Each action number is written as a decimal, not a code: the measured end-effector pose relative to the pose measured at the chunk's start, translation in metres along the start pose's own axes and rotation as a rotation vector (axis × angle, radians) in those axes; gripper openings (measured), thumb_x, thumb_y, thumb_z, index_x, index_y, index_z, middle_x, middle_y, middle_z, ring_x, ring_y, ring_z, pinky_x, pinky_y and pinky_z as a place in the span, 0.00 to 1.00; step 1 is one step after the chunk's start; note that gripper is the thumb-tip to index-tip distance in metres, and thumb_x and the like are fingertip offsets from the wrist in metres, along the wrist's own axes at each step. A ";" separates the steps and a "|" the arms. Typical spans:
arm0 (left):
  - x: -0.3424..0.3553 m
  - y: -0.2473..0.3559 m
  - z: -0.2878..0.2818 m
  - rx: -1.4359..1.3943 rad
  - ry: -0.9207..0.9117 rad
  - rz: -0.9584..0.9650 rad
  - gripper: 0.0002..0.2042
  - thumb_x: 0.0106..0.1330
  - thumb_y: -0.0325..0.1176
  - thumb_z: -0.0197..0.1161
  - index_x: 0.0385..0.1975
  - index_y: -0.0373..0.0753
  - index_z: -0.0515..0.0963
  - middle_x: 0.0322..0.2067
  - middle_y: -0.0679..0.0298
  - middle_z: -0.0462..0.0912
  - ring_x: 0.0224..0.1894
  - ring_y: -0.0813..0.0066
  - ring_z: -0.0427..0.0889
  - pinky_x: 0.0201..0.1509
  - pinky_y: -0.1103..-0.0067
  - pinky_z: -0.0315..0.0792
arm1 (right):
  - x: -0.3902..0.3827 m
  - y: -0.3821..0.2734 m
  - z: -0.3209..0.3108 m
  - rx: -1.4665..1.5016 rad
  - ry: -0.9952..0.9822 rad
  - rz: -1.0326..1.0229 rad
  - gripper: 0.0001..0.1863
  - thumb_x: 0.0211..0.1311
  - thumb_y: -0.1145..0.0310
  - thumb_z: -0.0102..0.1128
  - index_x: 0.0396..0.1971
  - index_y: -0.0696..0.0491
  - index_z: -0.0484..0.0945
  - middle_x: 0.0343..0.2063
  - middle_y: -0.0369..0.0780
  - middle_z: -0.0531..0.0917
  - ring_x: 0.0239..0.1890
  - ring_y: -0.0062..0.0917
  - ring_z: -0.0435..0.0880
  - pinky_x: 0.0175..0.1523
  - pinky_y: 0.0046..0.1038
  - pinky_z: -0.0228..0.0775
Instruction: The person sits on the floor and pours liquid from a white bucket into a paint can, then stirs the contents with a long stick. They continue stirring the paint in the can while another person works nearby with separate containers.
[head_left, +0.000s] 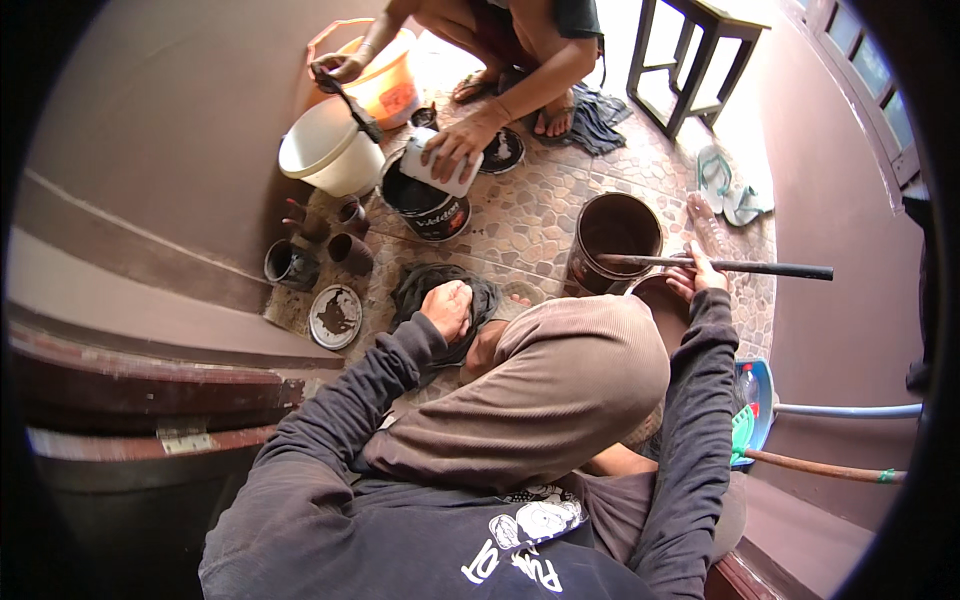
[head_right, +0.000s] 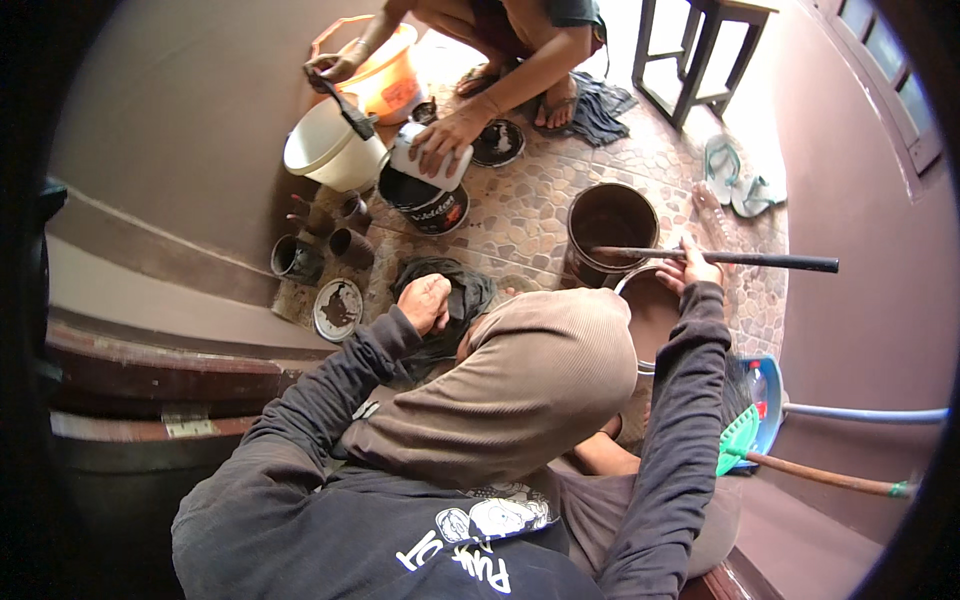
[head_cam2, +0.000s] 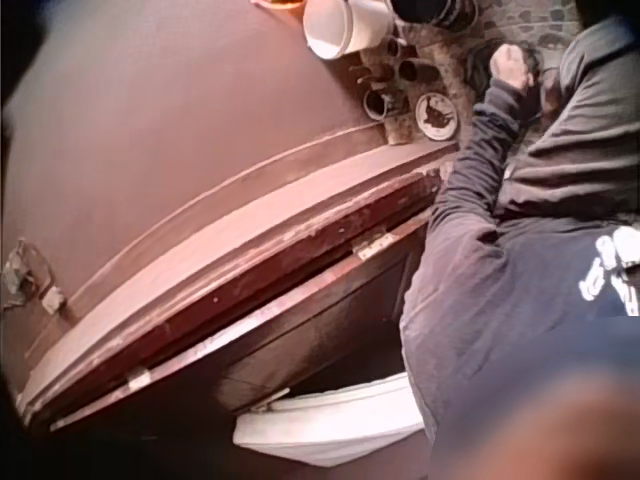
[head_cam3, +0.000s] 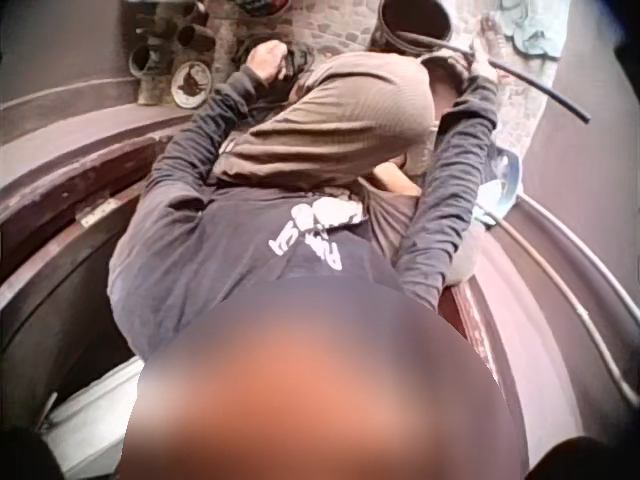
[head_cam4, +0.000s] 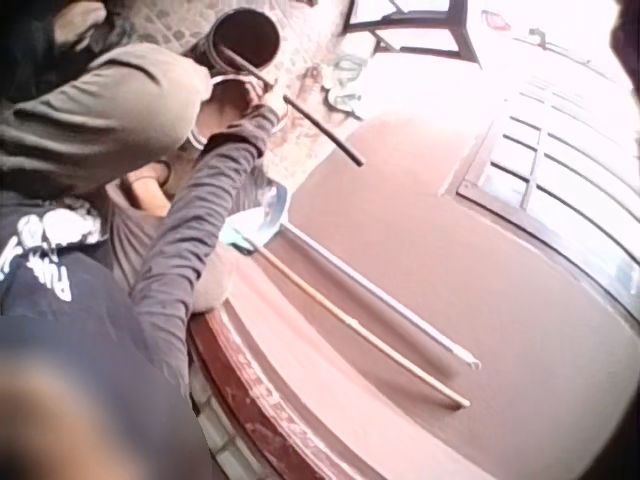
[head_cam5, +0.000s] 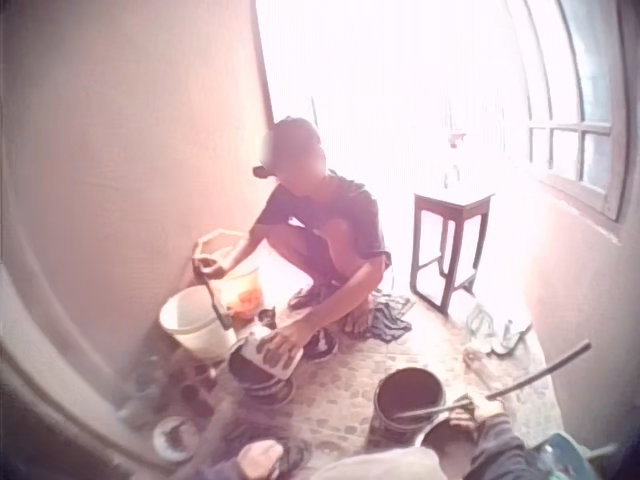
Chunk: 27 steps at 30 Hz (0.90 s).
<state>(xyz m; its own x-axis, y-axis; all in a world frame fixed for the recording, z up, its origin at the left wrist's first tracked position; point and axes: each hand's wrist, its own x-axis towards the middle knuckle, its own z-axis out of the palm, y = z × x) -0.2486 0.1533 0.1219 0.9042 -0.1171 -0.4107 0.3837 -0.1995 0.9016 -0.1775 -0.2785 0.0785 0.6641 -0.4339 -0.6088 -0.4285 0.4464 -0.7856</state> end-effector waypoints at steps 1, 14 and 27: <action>-0.015 0.004 -0.004 0.050 0.020 0.027 0.15 0.68 0.39 0.48 0.21 0.38 0.67 0.11 0.67 0.66 0.10 0.78 0.66 0.13 0.80 0.60 | -0.002 0.000 -0.007 0.037 -0.002 -0.009 0.26 0.52 0.52 0.65 0.43 0.55 0.70 0.28 0.50 0.80 0.23 0.37 0.82 0.26 0.36 0.79; -0.128 0.058 0.006 0.288 -0.027 0.318 0.12 0.65 0.38 0.58 0.35 0.34 0.75 0.26 0.71 0.75 0.29 0.87 0.70 0.34 0.86 0.67 | -0.004 -0.031 -0.043 0.117 -0.139 -0.033 0.18 0.56 0.60 0.62 0.38 0.58 0.72 0.29 0.47 0.82 0.26 0.32 0.82 0.29 0.30 0.79; -0.062 0.142 0.071 0.220 -0.592 0.435 0.28 0.62 0.51 0.51 0.53 0.31 0.67 0.49 0.56 0.72 0.54 0.69 0.67 0.61 0.77 0.56 | -0.099 -0.075 -0.094 -0.399 -0.473 0.147 0.19 0.55 0.59 0.63 0.41 0.56 0.74 0.29 0.45 0.83 0.26 0.28 0.83 0.28 0.25 0.78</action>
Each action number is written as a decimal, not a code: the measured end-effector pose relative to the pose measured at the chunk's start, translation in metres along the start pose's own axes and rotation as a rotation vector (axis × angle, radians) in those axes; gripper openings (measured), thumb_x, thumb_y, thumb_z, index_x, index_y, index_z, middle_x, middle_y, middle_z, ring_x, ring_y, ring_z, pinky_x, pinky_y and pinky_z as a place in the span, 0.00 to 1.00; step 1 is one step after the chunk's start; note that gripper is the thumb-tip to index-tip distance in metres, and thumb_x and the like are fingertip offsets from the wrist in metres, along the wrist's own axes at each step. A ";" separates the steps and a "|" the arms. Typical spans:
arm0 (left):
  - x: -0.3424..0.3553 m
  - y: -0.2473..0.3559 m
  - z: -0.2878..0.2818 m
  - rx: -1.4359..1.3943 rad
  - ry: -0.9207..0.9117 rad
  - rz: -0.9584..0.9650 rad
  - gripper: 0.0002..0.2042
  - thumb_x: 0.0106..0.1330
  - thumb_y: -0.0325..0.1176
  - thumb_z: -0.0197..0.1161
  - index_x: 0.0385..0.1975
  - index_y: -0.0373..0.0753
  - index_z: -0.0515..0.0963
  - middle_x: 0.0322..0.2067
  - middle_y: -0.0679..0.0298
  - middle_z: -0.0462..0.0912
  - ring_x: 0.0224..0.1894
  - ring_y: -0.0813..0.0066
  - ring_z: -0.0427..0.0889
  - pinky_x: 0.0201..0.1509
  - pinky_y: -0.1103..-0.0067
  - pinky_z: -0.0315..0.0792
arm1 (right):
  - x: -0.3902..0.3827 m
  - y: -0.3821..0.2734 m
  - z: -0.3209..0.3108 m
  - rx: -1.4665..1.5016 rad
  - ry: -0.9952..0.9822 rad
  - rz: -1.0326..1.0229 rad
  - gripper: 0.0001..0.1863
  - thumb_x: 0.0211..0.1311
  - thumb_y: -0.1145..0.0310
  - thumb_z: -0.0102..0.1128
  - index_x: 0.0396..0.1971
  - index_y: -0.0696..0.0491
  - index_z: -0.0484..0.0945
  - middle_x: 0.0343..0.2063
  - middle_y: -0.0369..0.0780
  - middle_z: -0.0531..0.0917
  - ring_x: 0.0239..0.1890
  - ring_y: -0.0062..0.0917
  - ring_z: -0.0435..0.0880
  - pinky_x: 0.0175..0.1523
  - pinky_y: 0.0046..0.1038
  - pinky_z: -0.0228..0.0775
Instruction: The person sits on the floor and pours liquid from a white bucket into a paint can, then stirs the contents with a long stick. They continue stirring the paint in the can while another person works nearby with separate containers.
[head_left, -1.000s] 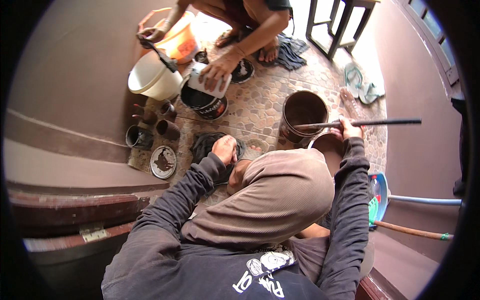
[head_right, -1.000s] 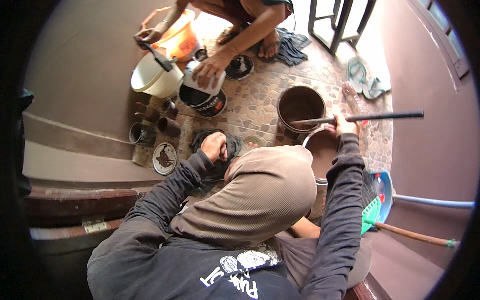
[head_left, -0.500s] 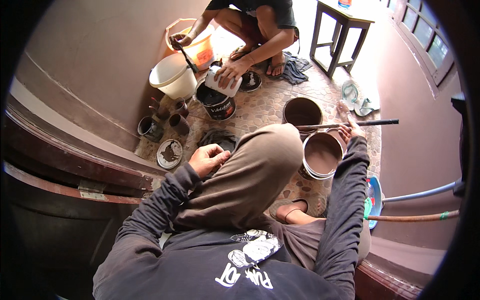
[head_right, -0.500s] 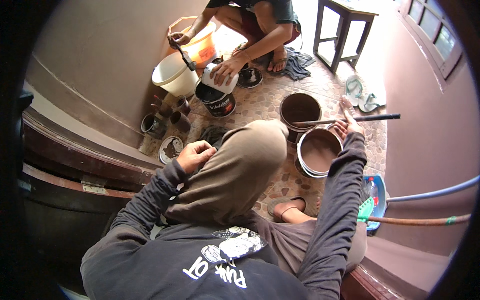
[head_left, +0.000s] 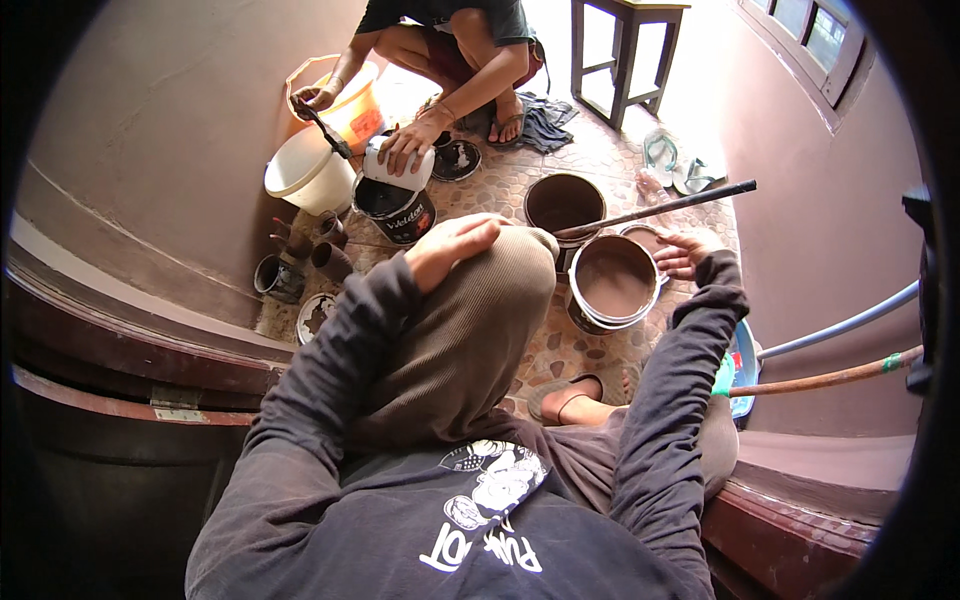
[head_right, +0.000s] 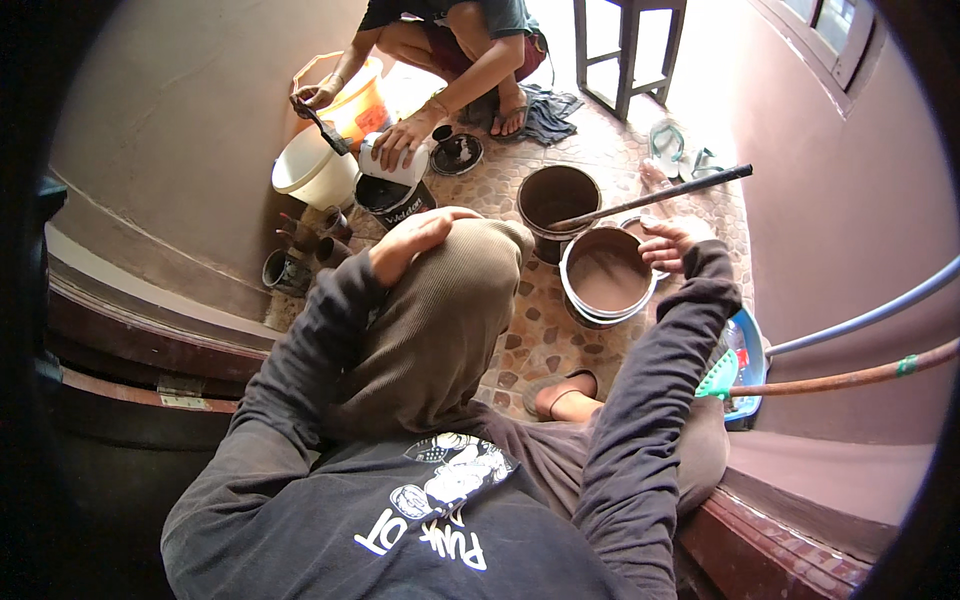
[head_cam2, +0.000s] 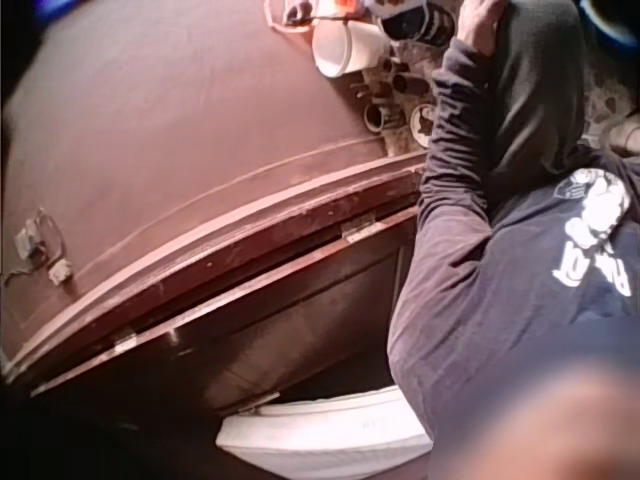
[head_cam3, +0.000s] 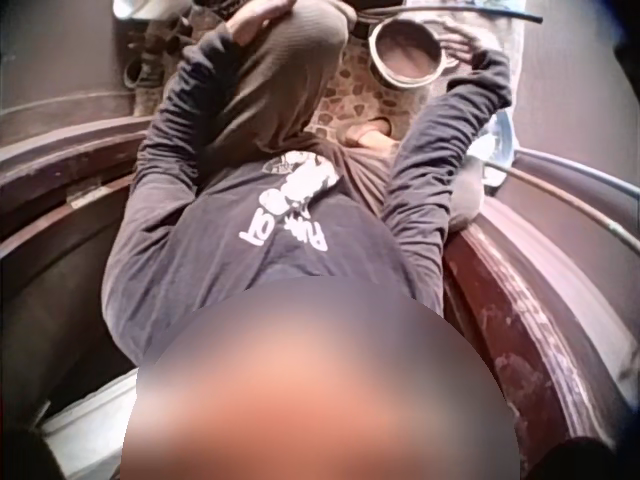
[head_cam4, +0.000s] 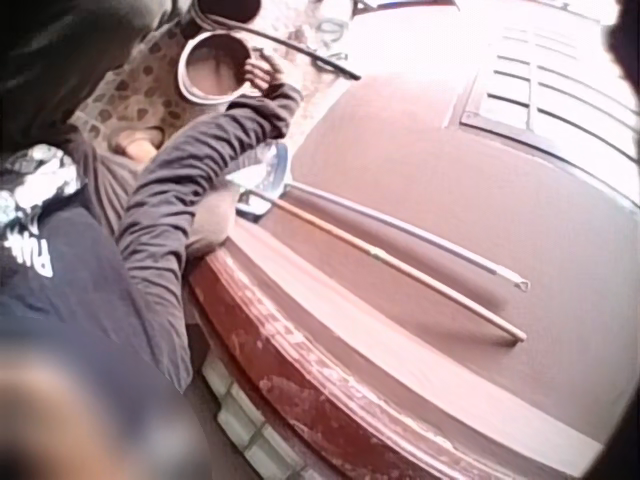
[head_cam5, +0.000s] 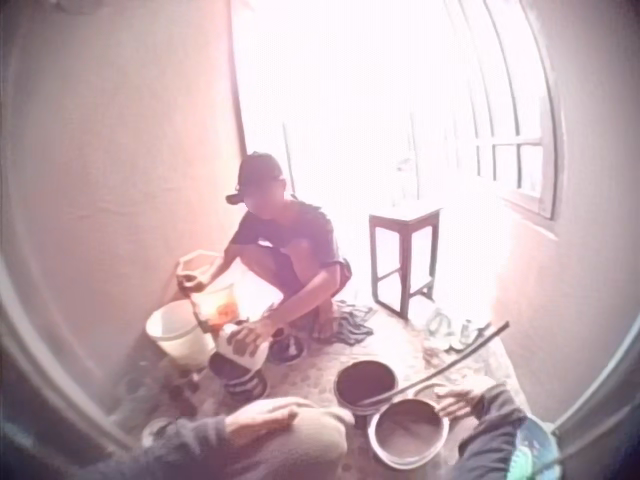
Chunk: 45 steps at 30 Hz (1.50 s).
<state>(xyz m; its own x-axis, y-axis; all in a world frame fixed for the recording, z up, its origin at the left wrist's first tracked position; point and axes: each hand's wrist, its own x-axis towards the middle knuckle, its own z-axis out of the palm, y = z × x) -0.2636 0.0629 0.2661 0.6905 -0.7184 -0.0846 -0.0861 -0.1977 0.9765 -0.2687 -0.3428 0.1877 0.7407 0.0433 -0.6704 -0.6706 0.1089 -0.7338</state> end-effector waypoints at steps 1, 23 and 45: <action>0.012 -0.011 -0.004 0.081 -0.017 0.040 0.26 0.63 0.49 0.51 0.52 0.32 0.68 0.48 0.56 0.73 0.54 0.68 0.67 0.60 0.77 0.57 | -0.019 -0.009 0.002 -0.056 -0.007 -0.083 0.18 0.57 0.59 0.61 0.42 0.56 0.74 0.28 0.45 0.82 0.24 0.28 0.83 0.27 0.25 0.77; 0.037 -0.021 0.018 0.825 0.182 0.194 0.11 0.63 0.30 0.49 0.43 0.36 0.73 0.36 0.50 0.77 0.39 0.57 0.78 0.42 0.71 0.73 | -0.179 -0.044 0.035 -0.181 0.174 -0.942 0.22 0.60 0.59 0.58 0.48 0.59 0.72 0.23 0.41 0.82 0.21 0.21 0.81 0.25 0.19 0.74; -0.093 -0.166 -0.156 -0.067 1.359 -0.396 0.16 0.55 0.43 0.63 0.29 0.33 0.77 0.30 0.57 0.81 0.31 0.69 0.77 0.38 0.75 0.70 | -0.130 -0.054 0.154 -0.680 0.098 -0.601 0.27 0.59 0.59 0.57 0.51 0.63 0.66 0.21 0.40 0.78 0.18 0.21 0.76 0.23 0.19 0.68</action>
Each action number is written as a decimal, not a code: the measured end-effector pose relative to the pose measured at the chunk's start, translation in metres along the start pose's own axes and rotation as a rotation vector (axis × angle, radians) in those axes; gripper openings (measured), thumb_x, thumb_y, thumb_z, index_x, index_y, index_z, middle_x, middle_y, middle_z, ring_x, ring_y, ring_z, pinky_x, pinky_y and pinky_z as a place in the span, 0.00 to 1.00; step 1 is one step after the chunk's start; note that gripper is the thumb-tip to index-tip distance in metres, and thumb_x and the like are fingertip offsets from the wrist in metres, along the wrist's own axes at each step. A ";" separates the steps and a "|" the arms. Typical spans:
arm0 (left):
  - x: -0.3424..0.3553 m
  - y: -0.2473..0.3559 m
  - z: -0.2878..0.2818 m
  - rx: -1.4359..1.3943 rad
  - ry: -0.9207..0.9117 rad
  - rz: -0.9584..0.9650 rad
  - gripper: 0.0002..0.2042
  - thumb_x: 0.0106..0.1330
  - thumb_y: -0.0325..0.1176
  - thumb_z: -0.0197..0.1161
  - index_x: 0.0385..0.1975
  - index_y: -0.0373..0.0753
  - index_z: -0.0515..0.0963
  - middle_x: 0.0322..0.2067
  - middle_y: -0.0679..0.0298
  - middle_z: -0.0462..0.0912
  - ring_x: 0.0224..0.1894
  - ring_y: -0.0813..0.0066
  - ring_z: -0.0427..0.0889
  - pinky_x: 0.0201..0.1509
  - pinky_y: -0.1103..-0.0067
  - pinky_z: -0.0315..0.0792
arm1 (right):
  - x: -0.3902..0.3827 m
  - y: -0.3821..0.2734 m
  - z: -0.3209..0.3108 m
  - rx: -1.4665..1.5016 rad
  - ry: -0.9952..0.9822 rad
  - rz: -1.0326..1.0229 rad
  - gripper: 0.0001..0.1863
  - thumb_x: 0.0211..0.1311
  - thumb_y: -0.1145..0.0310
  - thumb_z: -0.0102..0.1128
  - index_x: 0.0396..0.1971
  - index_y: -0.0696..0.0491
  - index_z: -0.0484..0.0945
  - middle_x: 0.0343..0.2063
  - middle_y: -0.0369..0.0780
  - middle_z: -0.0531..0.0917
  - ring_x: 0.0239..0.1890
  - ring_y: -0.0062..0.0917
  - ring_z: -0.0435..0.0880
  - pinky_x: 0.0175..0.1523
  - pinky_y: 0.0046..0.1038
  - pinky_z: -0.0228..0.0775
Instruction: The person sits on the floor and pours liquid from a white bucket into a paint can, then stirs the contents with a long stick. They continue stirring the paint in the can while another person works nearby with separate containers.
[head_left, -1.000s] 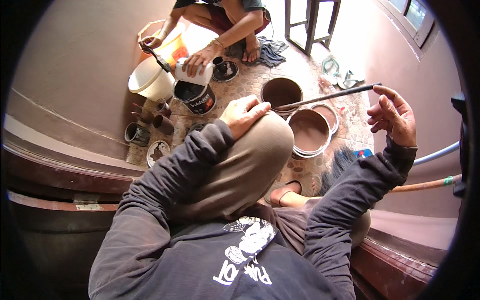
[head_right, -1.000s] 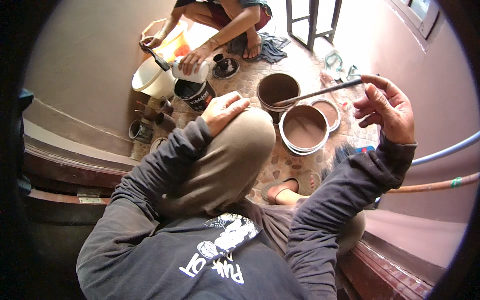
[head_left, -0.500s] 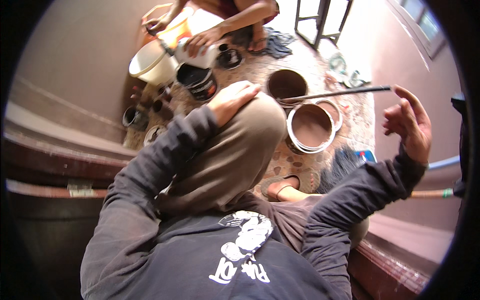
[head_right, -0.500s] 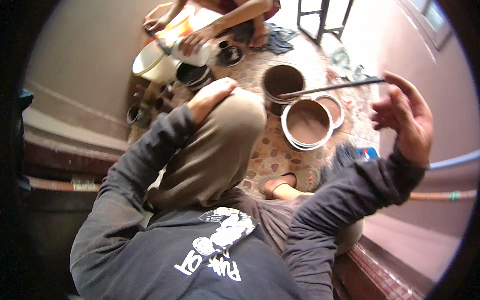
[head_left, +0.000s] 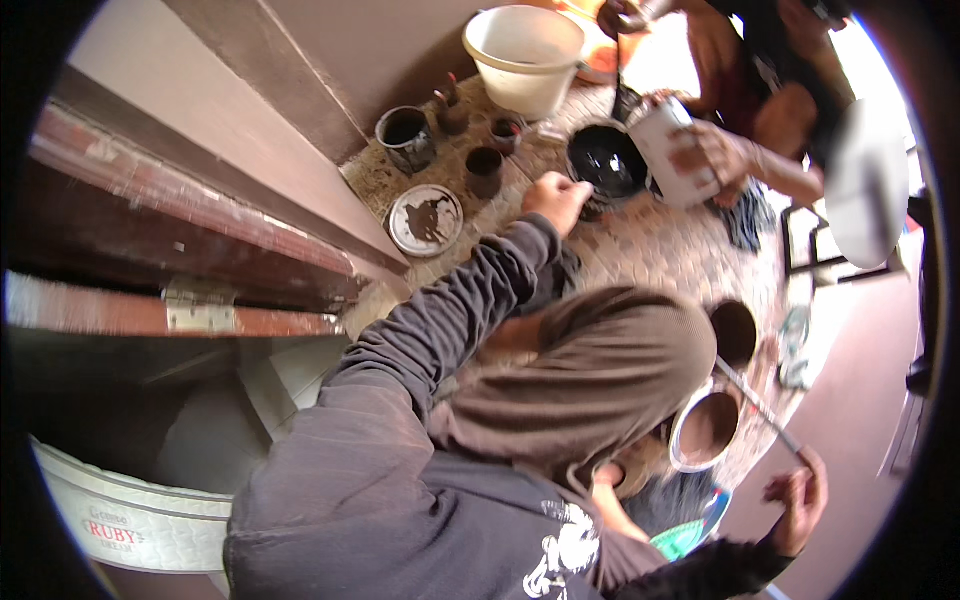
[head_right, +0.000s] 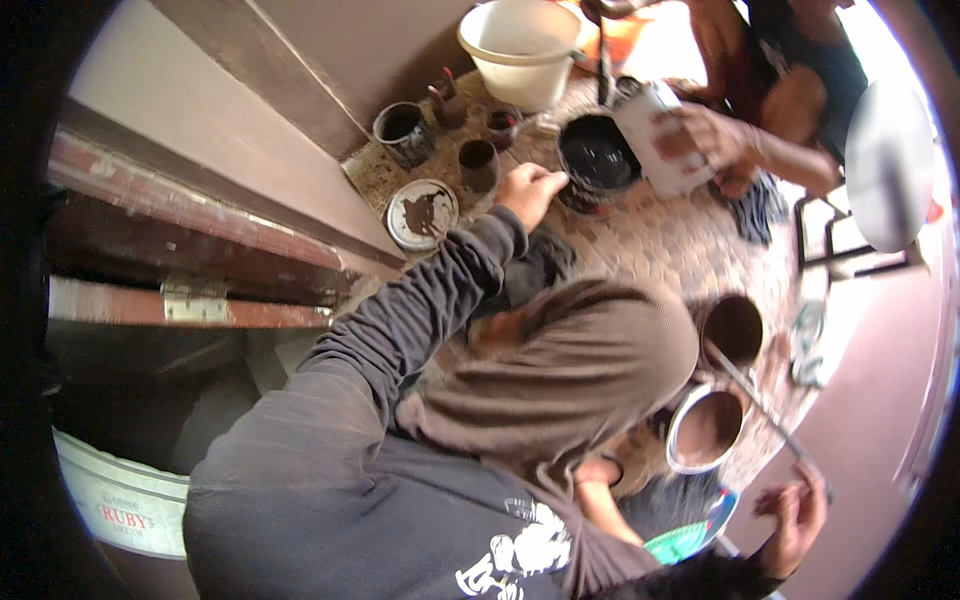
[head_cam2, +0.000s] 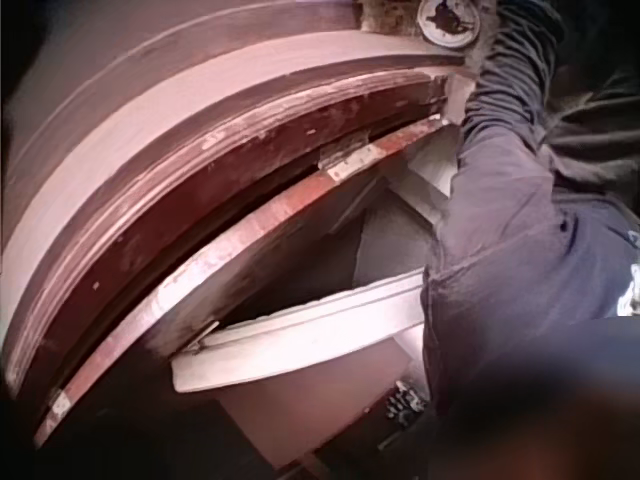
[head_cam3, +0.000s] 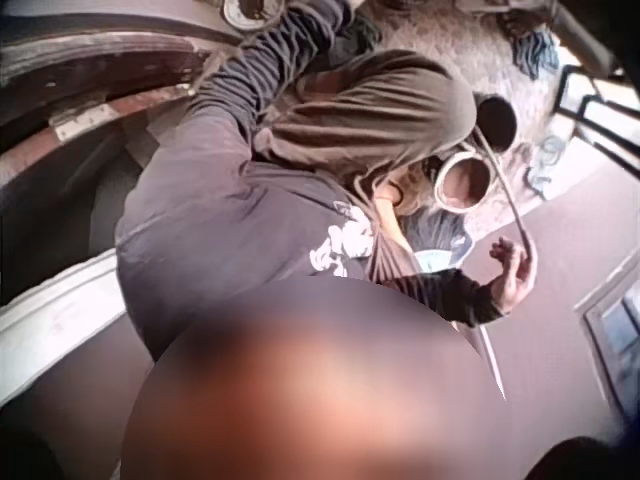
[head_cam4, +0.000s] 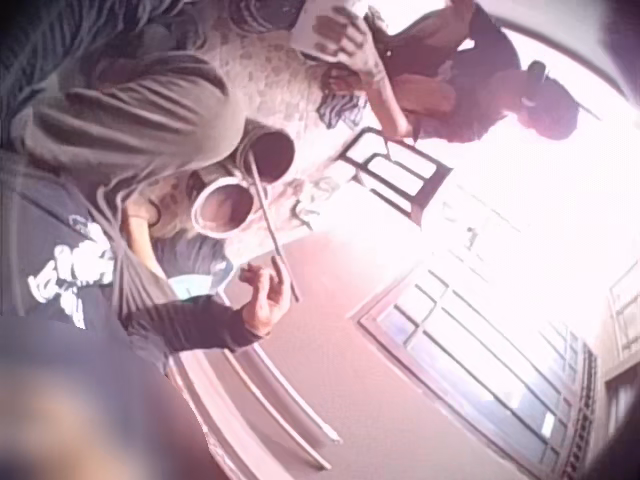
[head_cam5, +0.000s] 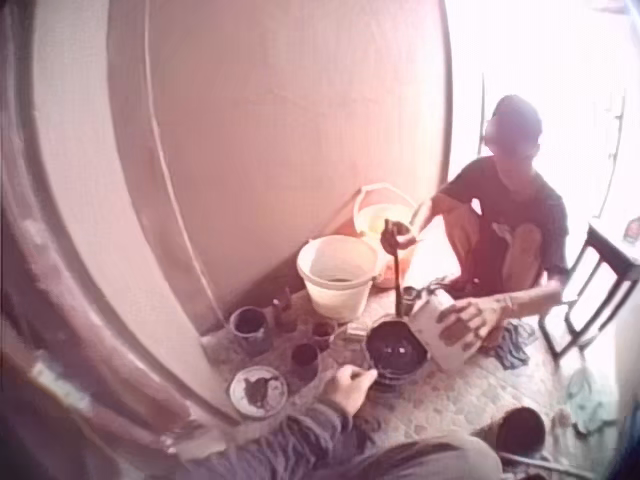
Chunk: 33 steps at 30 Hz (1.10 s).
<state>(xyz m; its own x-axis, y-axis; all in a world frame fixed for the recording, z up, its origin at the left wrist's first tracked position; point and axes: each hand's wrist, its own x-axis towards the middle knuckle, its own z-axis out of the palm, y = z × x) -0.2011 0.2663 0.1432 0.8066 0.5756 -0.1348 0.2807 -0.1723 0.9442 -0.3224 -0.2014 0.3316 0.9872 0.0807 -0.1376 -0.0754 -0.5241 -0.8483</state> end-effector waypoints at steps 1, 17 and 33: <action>0.038 -0.015 -0.013 0.000 0.094 -0.114 0.17 0.53 0.44 0.64 0.30 0.33 0.77 0.30 0.58 0.81 0.32 0.69 0.77 0.39 0.76 0.70 | 0.007 -0.003 0.016 0.018 -0.058 0.038 0.25 0.58 0.62 0.59 0.49 0.64 0.68 0.21 0.41 0.78 0.18 0.22 0.77 0.24 0.20 0.69; 0.407 -0.100 -0.018 -1.024 0.036 -0.595 0.33 0.52 0.35 0.62 0.56 0.32 0.55 0.48 0.41 0.69 0.42 0.44 0.76 0.37 0.52 0.76 | 0.028 0.043 0.114 0.000 -0.085 0.944 0.19 0.59 0.69 0.58 0.50 0.58 0.71 0.34 0.41 0.79 0.29 0.23 0.78 0.31 0.25 0.75; 0.367 -0.021 -0.081 -0.894 0.121 -0.465 0.17 0.47 0.31 0.51 0.34 0.24 0.67 0.31 0.38 0.77 0.26 0.44 0.80 0.27 0.59 0.77 | -0.003 0.154 0.093 -0.261 -0.152 0.766 0.20 0.56 0.68 0.63 0.48 0.56 0.72 0.29 0.39 0.79 0.24 0.23 0.78 0.26 0.23 0.72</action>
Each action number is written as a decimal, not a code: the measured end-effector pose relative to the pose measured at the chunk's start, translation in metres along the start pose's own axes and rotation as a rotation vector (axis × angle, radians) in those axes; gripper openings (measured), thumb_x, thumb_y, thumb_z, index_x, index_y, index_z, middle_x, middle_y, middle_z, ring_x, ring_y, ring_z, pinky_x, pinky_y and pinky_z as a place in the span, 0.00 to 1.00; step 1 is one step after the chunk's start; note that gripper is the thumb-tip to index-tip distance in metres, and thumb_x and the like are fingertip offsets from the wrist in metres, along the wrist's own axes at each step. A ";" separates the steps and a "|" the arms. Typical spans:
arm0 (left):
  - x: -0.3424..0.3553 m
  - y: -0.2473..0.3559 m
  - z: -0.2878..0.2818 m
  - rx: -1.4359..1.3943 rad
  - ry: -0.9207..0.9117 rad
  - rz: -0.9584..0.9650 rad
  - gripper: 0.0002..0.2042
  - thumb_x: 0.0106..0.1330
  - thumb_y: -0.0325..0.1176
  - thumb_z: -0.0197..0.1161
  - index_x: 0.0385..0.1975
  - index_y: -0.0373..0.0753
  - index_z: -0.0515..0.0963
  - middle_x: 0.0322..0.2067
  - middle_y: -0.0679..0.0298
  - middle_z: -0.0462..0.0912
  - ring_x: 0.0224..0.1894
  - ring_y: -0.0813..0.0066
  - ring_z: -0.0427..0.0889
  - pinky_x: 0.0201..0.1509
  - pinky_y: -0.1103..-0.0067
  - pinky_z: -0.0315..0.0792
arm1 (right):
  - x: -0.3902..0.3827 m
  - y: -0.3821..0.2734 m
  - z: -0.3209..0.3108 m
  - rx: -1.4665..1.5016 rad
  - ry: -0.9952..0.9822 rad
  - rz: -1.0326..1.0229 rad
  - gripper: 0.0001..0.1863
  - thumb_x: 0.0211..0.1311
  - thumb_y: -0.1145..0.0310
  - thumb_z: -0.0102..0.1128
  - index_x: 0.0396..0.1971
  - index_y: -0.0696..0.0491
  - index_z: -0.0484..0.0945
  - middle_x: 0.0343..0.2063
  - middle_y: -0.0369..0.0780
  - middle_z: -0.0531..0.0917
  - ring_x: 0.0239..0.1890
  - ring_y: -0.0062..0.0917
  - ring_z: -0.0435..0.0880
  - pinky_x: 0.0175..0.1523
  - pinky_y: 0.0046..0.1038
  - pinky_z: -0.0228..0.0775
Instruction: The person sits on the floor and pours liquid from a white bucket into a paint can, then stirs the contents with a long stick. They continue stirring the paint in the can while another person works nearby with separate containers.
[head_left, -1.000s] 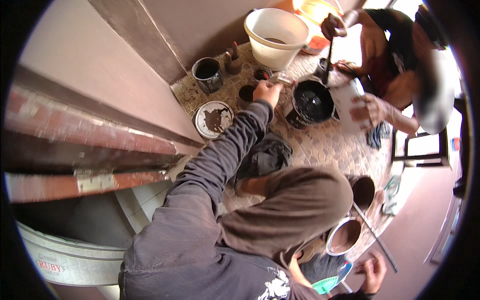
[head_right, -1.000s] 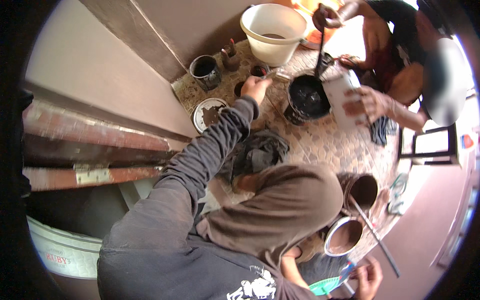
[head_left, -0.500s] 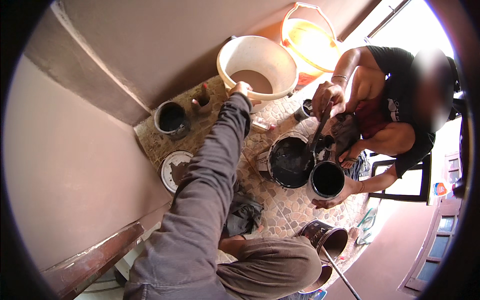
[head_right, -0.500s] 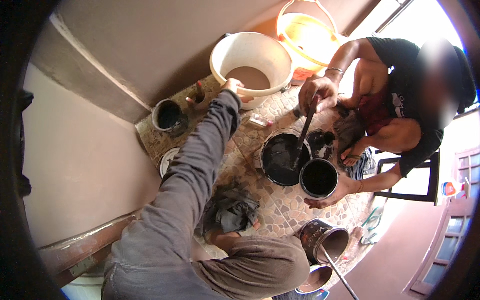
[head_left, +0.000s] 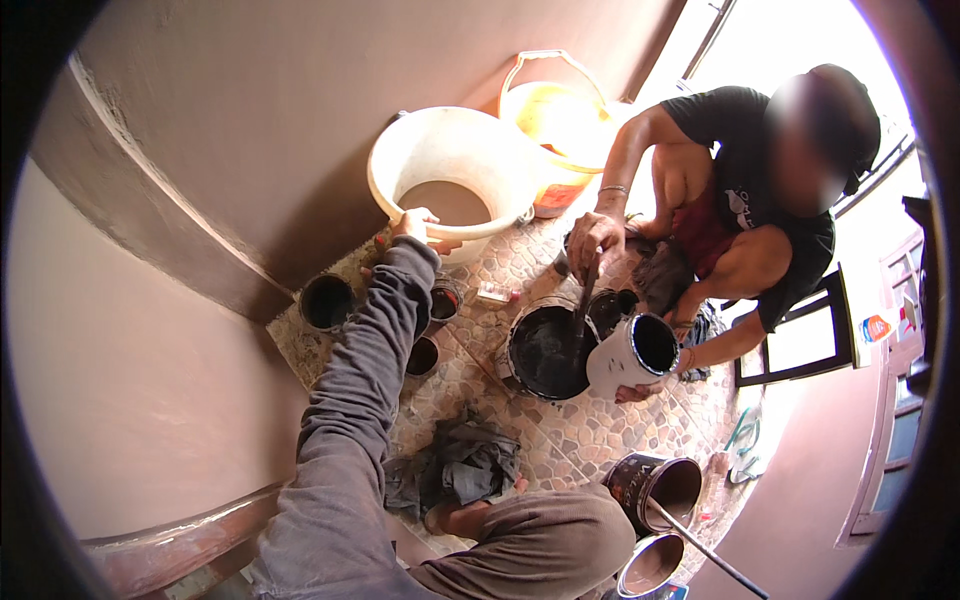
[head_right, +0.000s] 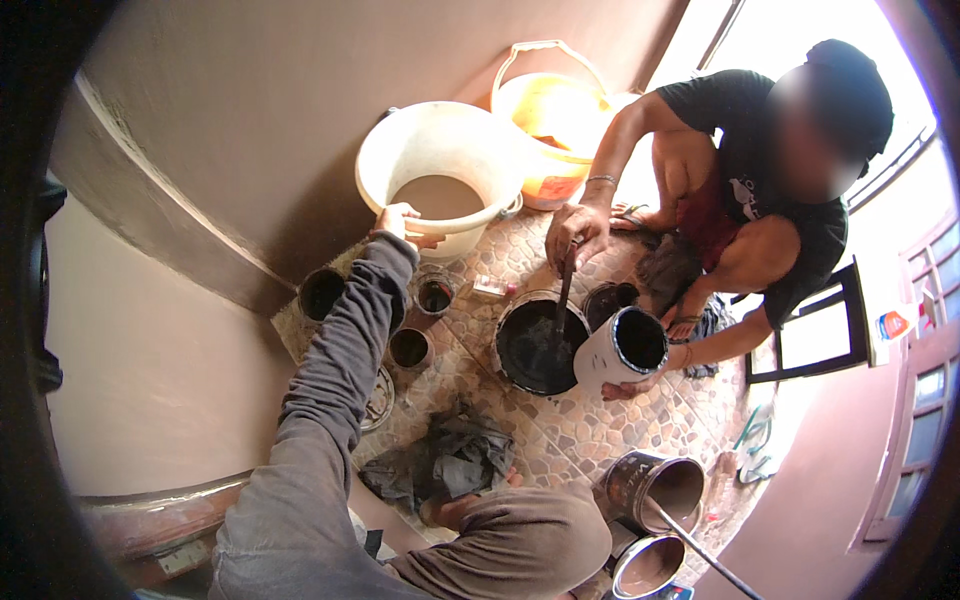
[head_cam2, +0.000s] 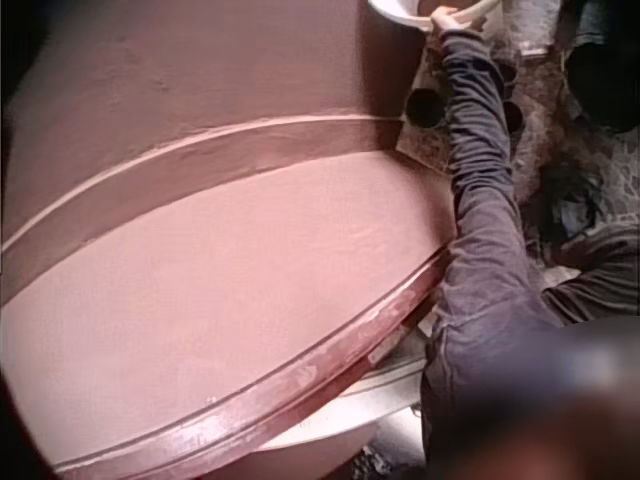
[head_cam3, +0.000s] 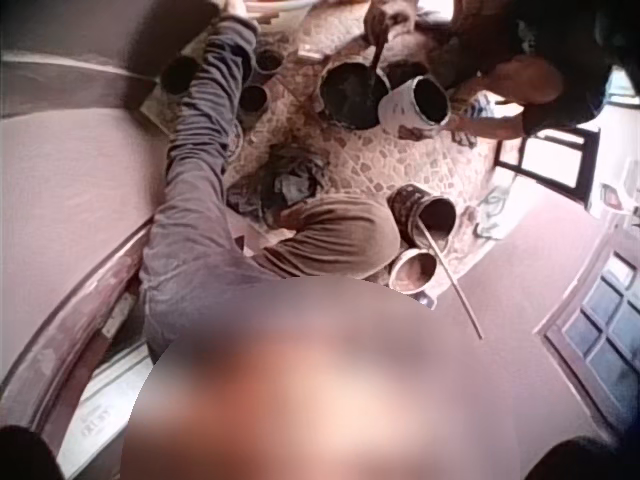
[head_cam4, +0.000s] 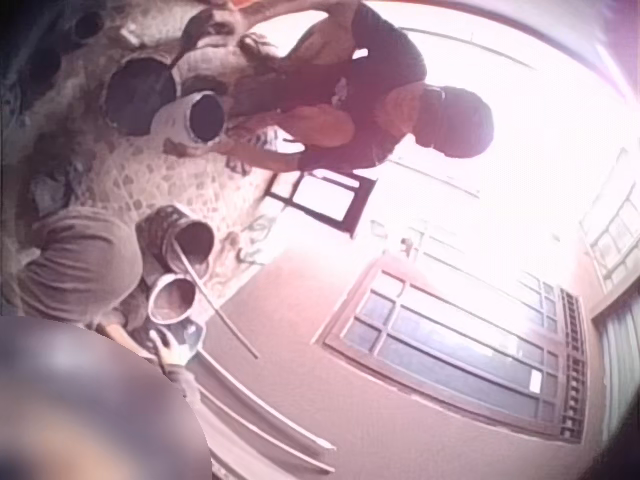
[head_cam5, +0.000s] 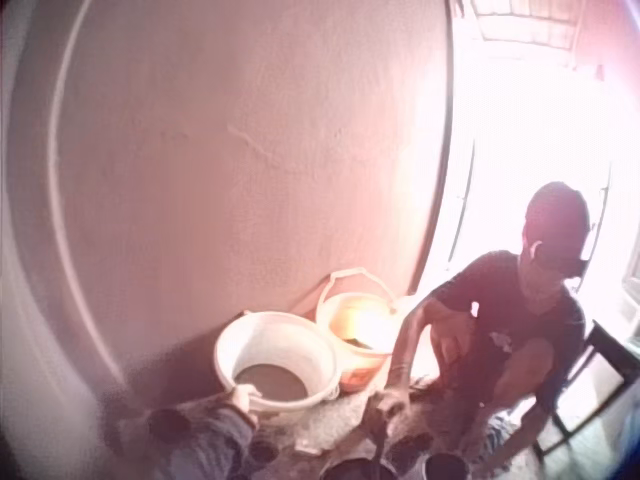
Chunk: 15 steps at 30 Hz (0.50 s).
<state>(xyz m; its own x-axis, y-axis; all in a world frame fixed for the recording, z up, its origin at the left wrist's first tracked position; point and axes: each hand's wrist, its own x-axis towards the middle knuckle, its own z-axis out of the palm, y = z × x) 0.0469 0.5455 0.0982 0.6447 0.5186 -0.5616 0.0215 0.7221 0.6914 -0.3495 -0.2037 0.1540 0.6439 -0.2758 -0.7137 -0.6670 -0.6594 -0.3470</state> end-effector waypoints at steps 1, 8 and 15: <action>-0.009 0.006 0.002 -0.033 -0.012 0.025 0.17 0.47 0.31 0.51 0.35 0.24 0.65 0.33 0.38 0.75 0.28 0.40 0.78 0.28 0.55 0.77 | 0.000 0.003 0.002 0.036 0.006 -0.028 0.20 0.56 0.68 0.63 0.48 0.56 0.72 0.30 0.39 0.79 0.25 0.23 0.79 0.27 0.23 0.72; -0.095 0.046 0.005 -0.180 -0.057 0.178 0.16 0.44 0.28 0.52 0.35 0.29 0.66 0.34 0.49 0.73 0.36 0.50 0.77 0.41 0.57 0.77 | -0.016 -0.017 0.000 0.241 -0.019 -0.195 0.20 0.56 0.70 0.62 0.49 0.57 0.71 0.36 0.40 0.79 0.30 0.22 0.79 0.33 0.22 0.73; -0.224 0.072 0.027 -0.098 -0.272 0.285 0.22 0.43 0.27 0.52 0.43 0.35 0.64 0.39 0.56 0.72 0.42 0.58 0.75 0.43 0.58 0.75 | -0.068 -0.083 -0.029 0.300 0.044 -0.463 0.21 0.58 0.72 0.60 0.52 0.58 0.70 0.33 0.39 0.79 0.31 0.18 0.75 0.36 0.20 0.71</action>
<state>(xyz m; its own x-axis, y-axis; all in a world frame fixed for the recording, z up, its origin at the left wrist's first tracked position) -0.0755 0.4685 0.2859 0.7934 0.5734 -0.2043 -0.2513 0.6142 0.7481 -0.3277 -0.1505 0.2490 0.9061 -0.0375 -0.4214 -0.3837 -0.4924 -0.7812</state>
